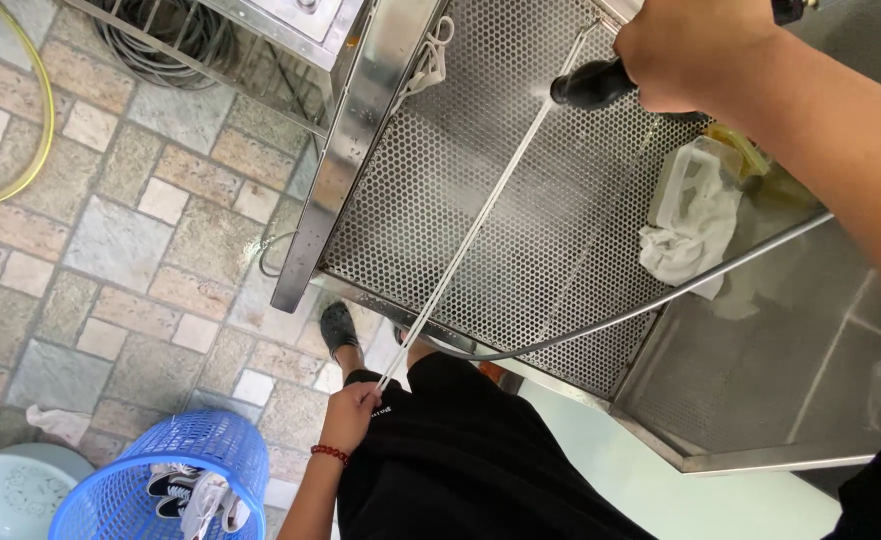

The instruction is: Cleaning white shoelaces using a high-pressure spray gun inside a metal cleaning booth.

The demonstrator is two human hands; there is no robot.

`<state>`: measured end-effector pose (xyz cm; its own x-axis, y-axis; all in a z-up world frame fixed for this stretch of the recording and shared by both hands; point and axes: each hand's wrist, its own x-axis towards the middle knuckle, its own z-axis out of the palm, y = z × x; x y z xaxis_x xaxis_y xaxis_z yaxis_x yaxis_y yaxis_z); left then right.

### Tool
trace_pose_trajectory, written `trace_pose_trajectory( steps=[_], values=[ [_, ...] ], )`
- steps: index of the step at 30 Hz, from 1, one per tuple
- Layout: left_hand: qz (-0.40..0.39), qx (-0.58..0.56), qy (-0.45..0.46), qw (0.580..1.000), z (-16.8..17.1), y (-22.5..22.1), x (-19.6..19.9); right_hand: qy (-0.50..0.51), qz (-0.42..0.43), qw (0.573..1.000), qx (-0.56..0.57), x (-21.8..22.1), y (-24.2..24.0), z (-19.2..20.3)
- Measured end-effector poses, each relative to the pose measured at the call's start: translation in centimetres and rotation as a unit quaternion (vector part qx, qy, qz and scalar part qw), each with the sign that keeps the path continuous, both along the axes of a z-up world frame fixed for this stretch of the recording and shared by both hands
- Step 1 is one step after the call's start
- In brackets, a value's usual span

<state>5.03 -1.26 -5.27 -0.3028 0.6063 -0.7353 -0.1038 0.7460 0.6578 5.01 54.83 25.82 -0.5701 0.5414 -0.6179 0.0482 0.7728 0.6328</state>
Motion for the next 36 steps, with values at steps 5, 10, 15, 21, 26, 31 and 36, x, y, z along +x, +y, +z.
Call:
trace_pose_trajectory(
  steps=[5,10,15,21,26,31,36],
  values=[
    [-0.015,0.017,0.013,1.0,0.5,0.0,-0.2,-0.021,0.038,0.999,0.011,-0.6,-1.6,1.1],
    [0.0,0.029,0.012,1.0,0.1,-0.4,-0.2,-0.019,0.054,0.998,0.002,-0.4,-1.9,1.6],
    [-0.008,0.005,0.004,1.0,0.9,-0.2,-0.4,-0.038,0.055,0.998,0.005,0.6,-1.4,1.0],
    [-0.006,0.007,0.015,1.0,0.8,-0.2,-0.6,-0.028,0.059,0.998,0.008,0.1,-2.0,1.8],
    [0.018,0.043,0.007,0.999,-0.1,-0.8,-0.2,0.006,0.053,0.998,0.017,1.0,0.1,2.0],
    [0.015,0.006,0.004,1.0,0.8,-0.6,-0.7,0.021,0.054,0.998,0.014,0.0,-1.6,2.9],
    [0.004,0.047,0.026,0.999,-0.1,-1.0,-0.5,-0.058,0.02,0.998,-0.016,-0.4,-4.3,3.6]
  ],
)
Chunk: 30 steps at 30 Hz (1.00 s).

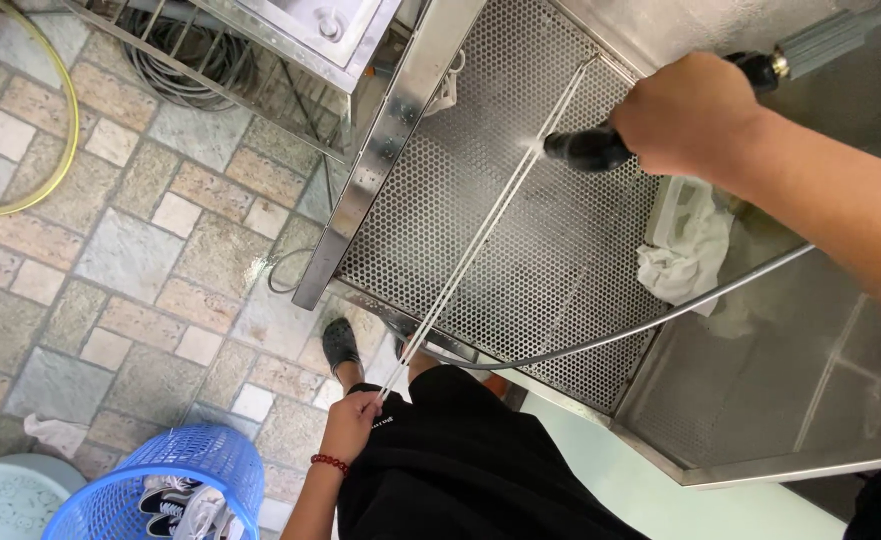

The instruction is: Cleaning white shoelaces using a high-pressure spray gun inside a metal cleaning booth.

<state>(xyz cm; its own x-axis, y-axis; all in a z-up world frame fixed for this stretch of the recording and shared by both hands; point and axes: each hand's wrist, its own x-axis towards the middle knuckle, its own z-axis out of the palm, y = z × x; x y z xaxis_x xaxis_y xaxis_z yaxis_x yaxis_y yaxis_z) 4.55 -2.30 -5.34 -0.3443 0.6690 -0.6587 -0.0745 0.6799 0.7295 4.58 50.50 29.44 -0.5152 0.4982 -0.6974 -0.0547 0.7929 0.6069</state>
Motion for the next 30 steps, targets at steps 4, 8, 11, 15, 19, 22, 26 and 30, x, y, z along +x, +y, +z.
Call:
trace_pose_trajectory(
  steps=[4,8,11,15,19,22,26,30],
  values=[
    [-0.001,-0.006,0.003,1.0,0.9,0.3,-0.4,0.068,-0.06,0.992,0.086,1.1,4.4,0.3],
    [0.002,0.031,0.0,1.0,0.0,-0.5,0.1,0.144,-0.048,0.983,0.106,3.6,6.7,-0.3],
    [-0.003,0.028,-0.006,1.0,0.5,0.1,-0.2,0.091,0.013,0.992,0.083,2.8,4.7,0.7],
    [-0.014,0.014,0.001,1.0,0.9,0.0,-0.4,0.091,-0.021,0.994,0.065,3.0,4.4,0.5],
    [-0.001,0.013,-0.002,1.0,1.1,0.0,-0.6,0.028,-0.045,0.996,0.071,1.8,2.4,0.9],
    [0.003,0.003,-0.016,1.0,1.6,0.3,-0.8,0.052,-0.006,0.998,0.046,2.8,1.9,0.6],
    [-0.016,0.042,0.006,0.999,0.5,-0.3,-1.1,0.068,0.02,0.997,0.033,3.9,0.1,-0.1],
    [-0.059,0.063,0.021,0.996,1.5,-0.1,-2.4,0.05,-0.072,0.996,0.013,3.2,-3.7,0.1]
  ],
)
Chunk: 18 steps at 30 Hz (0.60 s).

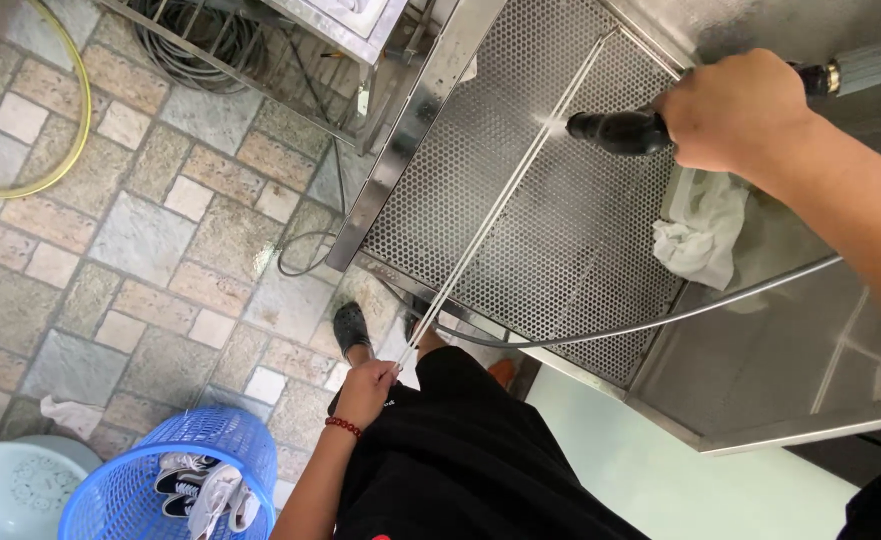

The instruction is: Cleaning white shoelaces using a high-pressure spray gun inside a metal cleaning booth.

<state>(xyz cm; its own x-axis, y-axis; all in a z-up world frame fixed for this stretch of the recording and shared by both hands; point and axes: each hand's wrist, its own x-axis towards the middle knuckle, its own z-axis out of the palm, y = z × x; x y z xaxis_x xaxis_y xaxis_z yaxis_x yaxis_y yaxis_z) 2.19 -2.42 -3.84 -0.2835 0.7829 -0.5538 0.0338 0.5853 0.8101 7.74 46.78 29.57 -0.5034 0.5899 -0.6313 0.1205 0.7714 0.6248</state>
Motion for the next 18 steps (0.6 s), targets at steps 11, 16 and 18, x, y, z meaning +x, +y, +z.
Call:
trace_pose_trajectory(
  steps=[11,16,18],
  values=[
    [-0.036,0.043,-0.019,0.998,0.5,0.2,-2.2,-0.03,-0.014,0.998,-0.061,-0.7,-9.1,2.2],
    [-0.046,0.062,-0.016,0.997,0.4,0.0,-2.5,-0.008,0.009,0.994,-0.113,0.2,-13.0,2.9],
    [-0.05,0.062,-0.016,0.997,-0.1,-0.2,-2.5,-0.001,0.015,0.993,-0.119,0.3,-14.5,3.2]
  ],
)
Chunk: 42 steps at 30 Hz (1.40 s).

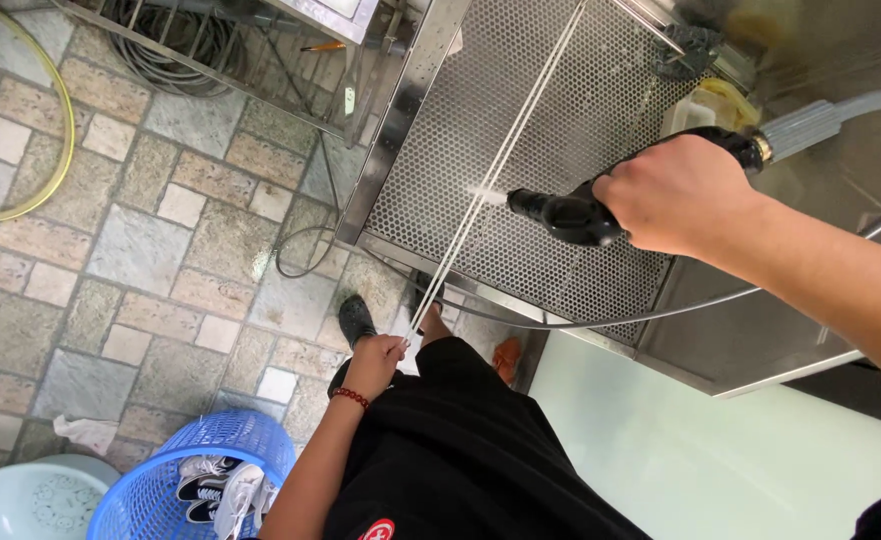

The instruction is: Cleaning white shoelaces using a high-pressure spray gun inside a metal cleaning booth.

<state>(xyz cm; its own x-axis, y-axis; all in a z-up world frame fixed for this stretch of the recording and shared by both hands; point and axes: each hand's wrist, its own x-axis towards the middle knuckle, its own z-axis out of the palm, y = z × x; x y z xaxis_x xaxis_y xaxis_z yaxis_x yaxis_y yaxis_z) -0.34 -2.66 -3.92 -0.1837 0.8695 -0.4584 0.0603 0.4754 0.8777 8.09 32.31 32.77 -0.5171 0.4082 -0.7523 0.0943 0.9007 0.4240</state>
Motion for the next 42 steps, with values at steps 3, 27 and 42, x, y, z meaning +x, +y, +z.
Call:
trace_pose_trajectory(
  steps=[3,27,42],
  values=[
    [0.0,0.005,0.003,1.0,-0.7,-0.5,0.2,0.009,0.001,1.0,-0.02,-0.2,-2.2,0.7],
    [0.036,-0.009,0.018,0.999,3.4,2.0,-4.2,0.273,-0.282,0.912,0.121,9.8,-1.3,0.3],
    [0.103,0.116,0.084,0.984,18.7,10.3,-4.5,0.416,-0.509,0.745,0.11,16.6,3.8,-30.3]
  ],
)
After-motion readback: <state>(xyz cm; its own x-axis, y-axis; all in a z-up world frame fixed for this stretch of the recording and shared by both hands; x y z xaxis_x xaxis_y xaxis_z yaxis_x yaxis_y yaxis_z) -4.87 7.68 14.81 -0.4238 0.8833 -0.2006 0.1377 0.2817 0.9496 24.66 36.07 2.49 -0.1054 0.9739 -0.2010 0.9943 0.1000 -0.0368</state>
